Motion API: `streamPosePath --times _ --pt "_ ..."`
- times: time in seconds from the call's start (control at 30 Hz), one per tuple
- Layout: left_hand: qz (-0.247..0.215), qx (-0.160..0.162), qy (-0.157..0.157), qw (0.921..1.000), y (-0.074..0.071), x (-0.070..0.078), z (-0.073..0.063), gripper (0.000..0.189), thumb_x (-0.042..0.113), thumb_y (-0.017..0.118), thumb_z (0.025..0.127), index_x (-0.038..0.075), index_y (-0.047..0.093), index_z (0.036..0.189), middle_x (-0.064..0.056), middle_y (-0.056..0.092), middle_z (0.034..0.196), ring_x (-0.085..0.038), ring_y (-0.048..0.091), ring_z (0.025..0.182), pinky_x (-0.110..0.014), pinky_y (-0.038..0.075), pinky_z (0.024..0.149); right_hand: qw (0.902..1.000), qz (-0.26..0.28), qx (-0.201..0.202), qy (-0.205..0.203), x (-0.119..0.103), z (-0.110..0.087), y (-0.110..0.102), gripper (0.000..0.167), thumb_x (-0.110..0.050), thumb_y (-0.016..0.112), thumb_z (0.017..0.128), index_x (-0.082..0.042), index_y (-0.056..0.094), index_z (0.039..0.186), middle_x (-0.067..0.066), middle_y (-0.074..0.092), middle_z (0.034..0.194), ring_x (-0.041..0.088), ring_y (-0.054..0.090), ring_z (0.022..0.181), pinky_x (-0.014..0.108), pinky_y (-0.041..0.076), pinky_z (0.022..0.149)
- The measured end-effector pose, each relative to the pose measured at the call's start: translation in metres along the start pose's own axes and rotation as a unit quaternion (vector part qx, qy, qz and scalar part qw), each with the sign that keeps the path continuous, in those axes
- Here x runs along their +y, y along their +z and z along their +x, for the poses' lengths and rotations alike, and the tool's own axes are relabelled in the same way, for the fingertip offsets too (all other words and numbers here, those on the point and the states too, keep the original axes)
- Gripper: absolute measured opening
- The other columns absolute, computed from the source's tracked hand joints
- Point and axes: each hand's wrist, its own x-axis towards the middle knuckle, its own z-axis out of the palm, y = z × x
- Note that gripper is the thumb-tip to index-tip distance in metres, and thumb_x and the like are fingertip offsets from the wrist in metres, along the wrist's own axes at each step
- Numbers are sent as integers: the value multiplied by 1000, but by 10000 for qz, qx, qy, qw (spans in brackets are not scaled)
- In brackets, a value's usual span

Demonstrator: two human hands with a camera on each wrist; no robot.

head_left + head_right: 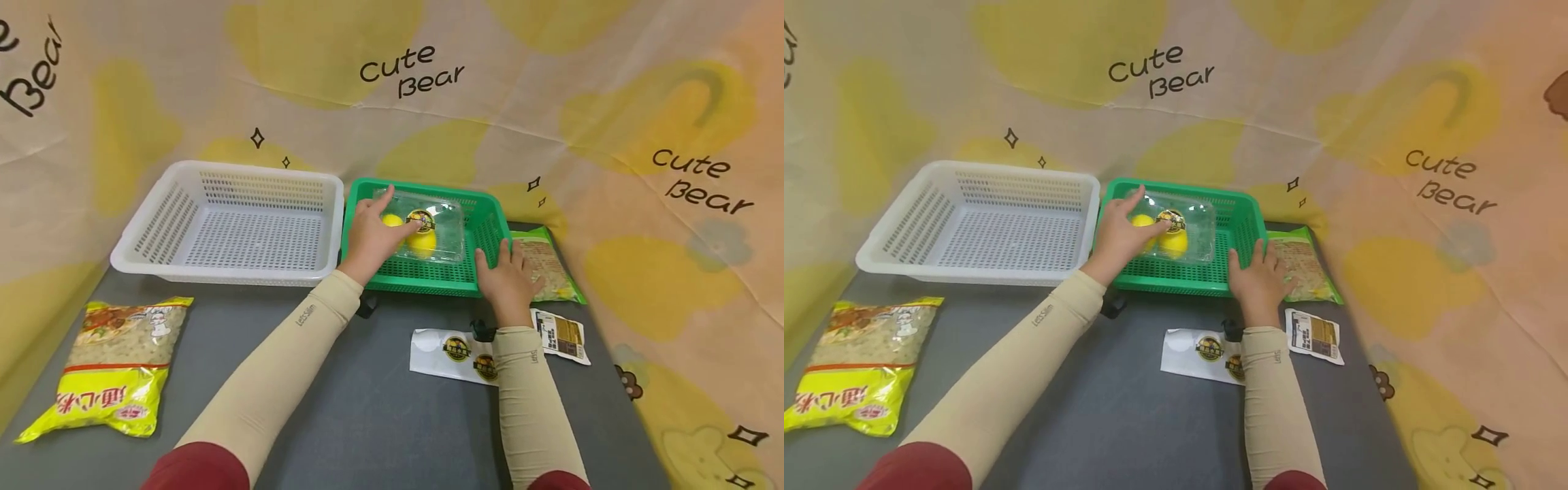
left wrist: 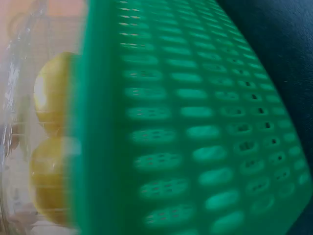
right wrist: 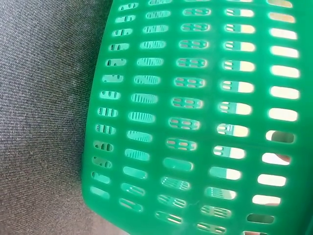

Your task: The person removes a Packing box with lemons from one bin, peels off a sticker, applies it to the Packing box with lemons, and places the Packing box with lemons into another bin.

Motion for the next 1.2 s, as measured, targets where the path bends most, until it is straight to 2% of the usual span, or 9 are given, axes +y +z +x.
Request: streamPosePath --times 0.27,0.4,0.5,0.6,0.73,0.8,0.87,0.97,1.2 --pt "180 -127 -160 9996 20 -19 11 94 49 85 89 28 35 166 -19 39 157 -34 59 113 -43 54 91 10000 0 -2 -31 1 1 1 94 -79 15 102 -17 1 172 13 -6 178 52 3 158 82 -3 114" --pt "114 -123 -156 9997 24 -30 12 93 46 85 90 25 37 166 -21 38 157 -36 59 116 -46 53 97 10000 39 -7 -56 1 2 3 94 -79 15 102 -18 1 172 12 -7 177 52 4 158 82 -3 113" --pt "128 -124 -125 9998 25 -33 13 92 46 85 90 24 38 166 -22 37 158 -38 56 123 -48 52 102 10000 61 0 -62 1 1 3 94 -79 16 102 -18 1 172 12 -7 178 51 5 158 83 -2 113" --pt "167 -150 -141 9996 26 -32 13 92 46 85 90 24 38 166 -23 37 158 -38 58 117 -49 52 99 9999 74 41 -65 1 1 3 93 -78 17 103 -17 2 172 12 -6 178 50 5 158 83 -1 113" --pt "322 -489 -370 9976 28 -31 13 96 58 77 93 23 31 169 -24 26 166 -44 62 113 -53 52 97 9999 82 110 -83 2 0 2 92 -77 20 104 -17 3 172 14 -3 178 50 6 159 83 0 113" --pt "478 -784 -489 9946 28 -31 13 101 70 67 94 22 22 171 -25 10 172 -54 54 129 -61 46 105 9999 72 109 -82 1 0 2 92 -76 21 104 -18 3 172 14 -2 178 49 6 159 83 0 113" --pt "590 -1001 -528 9918 29 -30 13 108 82 57 92 23 15 172 -22 -6 175 -62 33 145 -70 34 114 9999 70 92 -78 1 -1 2 92 -76 21 104 -18 2 172 14 -2 178 49 6 159 83 0 113" --pt "725 -1060 -435 9908 29 -30 15 111 90 46 89 25 11 172 -16 -15 176 -68 5 150 -78 18 116 9999 116 62 -87 0 0 2 92 -77 21 104 -18 3 172 14 -2 178 49 5 159 83 0 113" --pt "844 -999 -194 9912 31 -32 16 107 92 44 89 30 15 172 -12 -9 177 -70 2 149 -79 18 115 9998 200 82 -45 -2 0 -1 89 -73 27 106 -18 5 172 15 2 177 49 7 159 83 0 113"
